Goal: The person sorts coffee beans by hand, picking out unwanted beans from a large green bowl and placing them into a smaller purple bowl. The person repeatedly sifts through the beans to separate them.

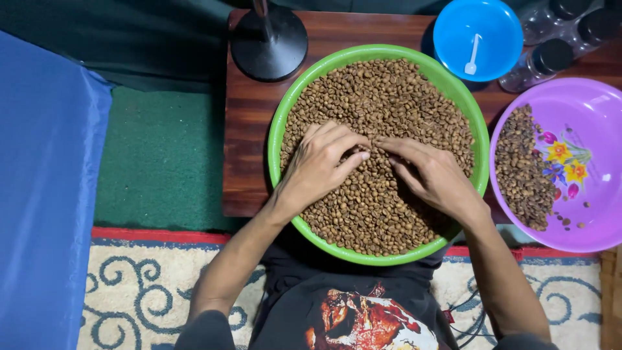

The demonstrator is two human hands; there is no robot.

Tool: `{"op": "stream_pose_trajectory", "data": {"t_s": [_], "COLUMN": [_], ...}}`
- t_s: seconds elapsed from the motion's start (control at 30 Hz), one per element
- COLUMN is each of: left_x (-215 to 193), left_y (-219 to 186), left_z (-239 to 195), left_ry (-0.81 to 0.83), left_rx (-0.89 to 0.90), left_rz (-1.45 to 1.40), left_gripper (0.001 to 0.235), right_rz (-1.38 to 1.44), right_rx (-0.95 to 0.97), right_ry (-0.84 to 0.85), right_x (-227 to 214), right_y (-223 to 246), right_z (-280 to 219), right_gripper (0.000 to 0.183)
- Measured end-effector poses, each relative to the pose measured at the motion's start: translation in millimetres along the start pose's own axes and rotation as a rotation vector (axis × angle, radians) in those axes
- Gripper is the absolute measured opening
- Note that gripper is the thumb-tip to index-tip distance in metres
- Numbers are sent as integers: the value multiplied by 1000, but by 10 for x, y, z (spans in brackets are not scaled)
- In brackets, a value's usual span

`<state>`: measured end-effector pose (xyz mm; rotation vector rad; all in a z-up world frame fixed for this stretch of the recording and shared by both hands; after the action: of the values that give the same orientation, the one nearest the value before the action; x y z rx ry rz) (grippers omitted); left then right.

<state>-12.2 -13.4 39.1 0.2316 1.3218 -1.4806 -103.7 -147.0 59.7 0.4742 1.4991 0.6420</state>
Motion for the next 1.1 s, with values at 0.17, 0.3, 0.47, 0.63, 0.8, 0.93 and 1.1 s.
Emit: {"op": "stream_pose_trajectory", "data": {"t_s": [0.17, 0.3, 0.47, 0.63, 0.8, 0.93, 1.1], "left_x": [269, 223, 212, 229, 274, 234, 247], "left_y": [46, 82, -18, -144, -175, -263, -339], "left_z": [-270, -279, -277, -291, -322, -293, -262], "left_ry": [-76, -226, -197, -120, -54, -11, 68], "left_rx": [58, 85, 147, 171, 241, 280, 352], "left_rz": [89, 125, 56, -46, -100, -96, -82], "left_gripper": [14, 12, 10, 12, 14, 14, 16], "right_rz": [48, 87, 135, -7, -152, -181, -95], "right_rx": [-68, -145, -210, -254, -243, -282, -292], "right_ry": [-74, -154, -246, -344, -54, -44, 22], "right_x": [168, 293, 219, 137, 372, 452, 344], "right_y": [-257, -404, -382, -190, -52, -319, -257], "right_z": [-140, -166, -223, -378, -457, -516, -387], "right_gripper": [37, 41, 35, 26, 24, 21, 13]}}
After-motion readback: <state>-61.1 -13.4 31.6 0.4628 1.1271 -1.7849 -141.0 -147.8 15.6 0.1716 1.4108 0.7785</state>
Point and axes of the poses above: each hand's wrist, its own z-axis towards the middle knuckle, its own x-axis out of the palm, y = z × x, the point moved 7 cm from there along z, towards the middle knuckle, and after that the axes turned 6 degrees about z, right-handed, at the moved point
